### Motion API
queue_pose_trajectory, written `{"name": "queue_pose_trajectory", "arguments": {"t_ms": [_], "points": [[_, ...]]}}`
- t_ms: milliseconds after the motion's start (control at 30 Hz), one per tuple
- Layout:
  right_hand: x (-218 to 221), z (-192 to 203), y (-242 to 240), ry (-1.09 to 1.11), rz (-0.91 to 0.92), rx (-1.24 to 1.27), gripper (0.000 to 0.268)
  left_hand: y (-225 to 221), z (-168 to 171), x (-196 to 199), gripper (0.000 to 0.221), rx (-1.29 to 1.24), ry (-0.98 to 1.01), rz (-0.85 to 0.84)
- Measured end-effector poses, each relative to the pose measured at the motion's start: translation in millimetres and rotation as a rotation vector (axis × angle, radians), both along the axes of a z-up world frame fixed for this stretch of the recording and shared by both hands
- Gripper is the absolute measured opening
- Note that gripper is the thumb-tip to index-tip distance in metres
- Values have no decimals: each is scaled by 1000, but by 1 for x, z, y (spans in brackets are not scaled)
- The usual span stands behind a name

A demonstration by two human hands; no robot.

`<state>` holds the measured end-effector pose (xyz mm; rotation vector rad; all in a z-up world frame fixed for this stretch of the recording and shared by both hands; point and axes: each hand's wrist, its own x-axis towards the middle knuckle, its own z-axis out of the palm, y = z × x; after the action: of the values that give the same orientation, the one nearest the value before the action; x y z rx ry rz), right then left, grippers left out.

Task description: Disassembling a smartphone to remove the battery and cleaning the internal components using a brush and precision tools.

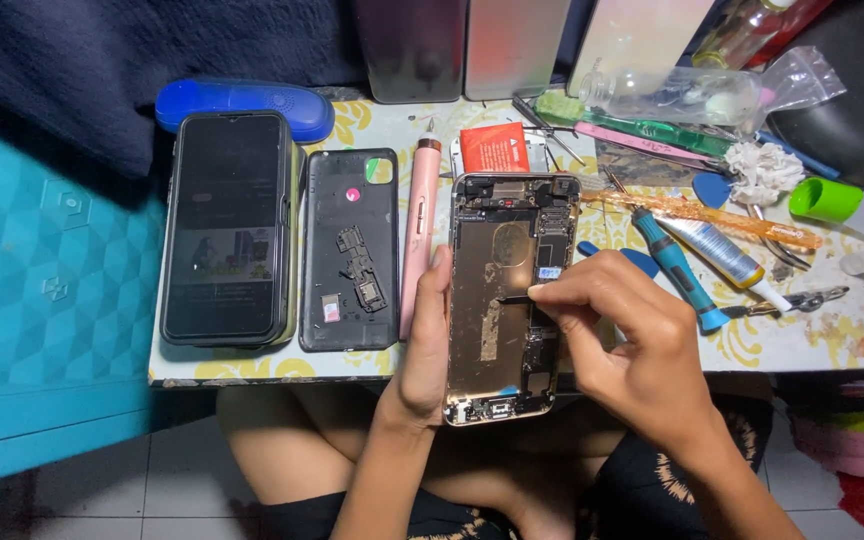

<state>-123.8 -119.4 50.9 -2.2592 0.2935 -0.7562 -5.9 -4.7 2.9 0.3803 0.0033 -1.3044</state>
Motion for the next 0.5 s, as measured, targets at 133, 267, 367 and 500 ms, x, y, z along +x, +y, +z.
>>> {"name": "queue_pose_trajectory", "arguments": {"t_ms": [133, 267, 367, 500], "points": [[0, -2, -1, 14, 8, 13, 15, 2, 2, 1, 63, 97, -54, -9], [-1, -5, -4, 29, 25, 13, 14, 1, 3, 0, 62, -30, -42, -20], [-2, -6, -7, 40, 34, 10, 16, 1, 3, -1, 64, -53, -36, -38], [-3, -7, -12, 50, 83, 19, 21, -1, 9, -1, 63, 45, -127, 36]]}}
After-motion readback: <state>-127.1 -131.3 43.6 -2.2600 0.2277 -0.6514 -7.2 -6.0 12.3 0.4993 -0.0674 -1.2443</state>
